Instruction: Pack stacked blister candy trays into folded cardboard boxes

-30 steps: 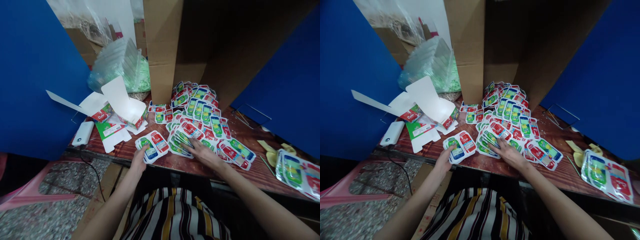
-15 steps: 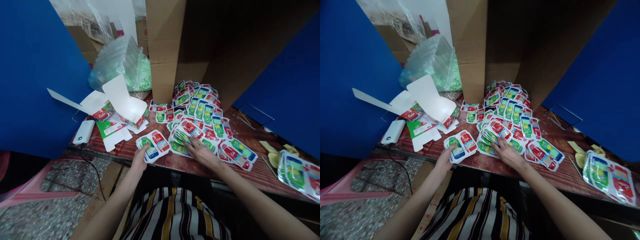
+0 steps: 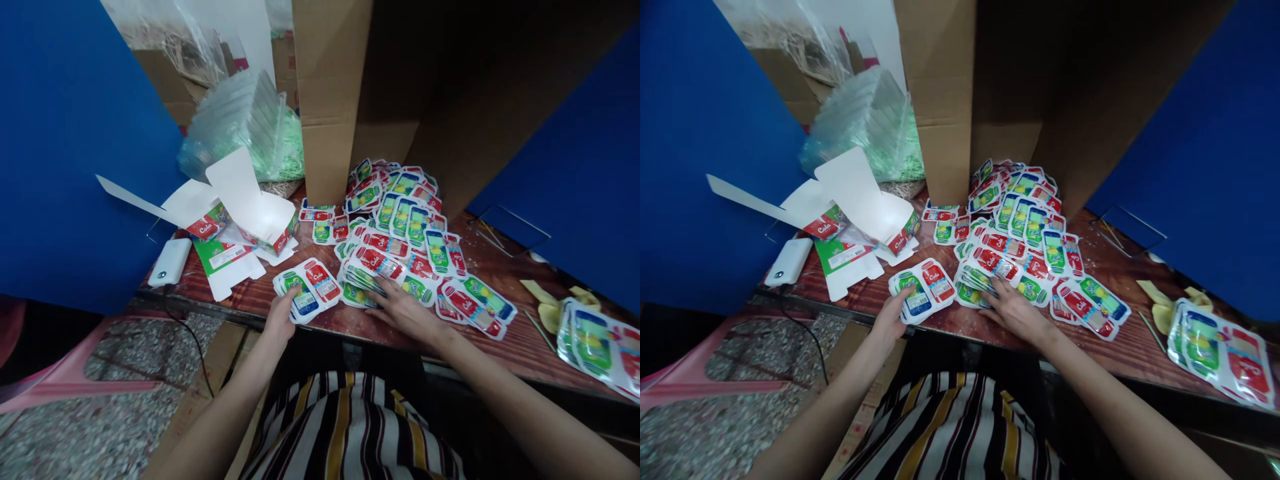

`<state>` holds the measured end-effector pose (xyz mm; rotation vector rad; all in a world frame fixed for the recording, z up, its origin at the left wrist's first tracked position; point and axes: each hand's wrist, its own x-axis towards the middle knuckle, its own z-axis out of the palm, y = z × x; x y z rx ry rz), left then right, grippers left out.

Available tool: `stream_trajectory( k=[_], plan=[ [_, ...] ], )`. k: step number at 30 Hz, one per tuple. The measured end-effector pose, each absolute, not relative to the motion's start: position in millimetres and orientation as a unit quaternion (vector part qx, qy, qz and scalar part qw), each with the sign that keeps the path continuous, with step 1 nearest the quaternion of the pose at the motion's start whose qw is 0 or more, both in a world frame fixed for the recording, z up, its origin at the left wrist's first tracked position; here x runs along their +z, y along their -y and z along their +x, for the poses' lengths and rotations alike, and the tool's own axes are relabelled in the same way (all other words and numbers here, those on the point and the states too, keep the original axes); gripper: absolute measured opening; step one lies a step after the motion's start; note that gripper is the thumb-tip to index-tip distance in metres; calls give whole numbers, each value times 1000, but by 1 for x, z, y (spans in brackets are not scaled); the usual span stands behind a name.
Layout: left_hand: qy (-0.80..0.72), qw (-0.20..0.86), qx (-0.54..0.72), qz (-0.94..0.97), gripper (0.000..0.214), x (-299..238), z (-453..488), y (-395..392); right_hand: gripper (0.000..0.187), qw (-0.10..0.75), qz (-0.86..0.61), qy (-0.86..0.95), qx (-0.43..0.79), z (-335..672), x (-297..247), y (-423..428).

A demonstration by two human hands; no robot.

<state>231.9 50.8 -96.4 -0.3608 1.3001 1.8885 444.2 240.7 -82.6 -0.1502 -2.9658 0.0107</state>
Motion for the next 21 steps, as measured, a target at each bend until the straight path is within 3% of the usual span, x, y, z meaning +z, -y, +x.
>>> stream_trajectory(
  k=[15,21],
  plan=[
    [-508,402,747,-152,23,-96,232,-50,33,77,-52,991,92,438,-73,-252],
    [-508,389,751,-163,21,-93,234,-51,33,65,-40,997,13,437,-76,-244]
  ],
)
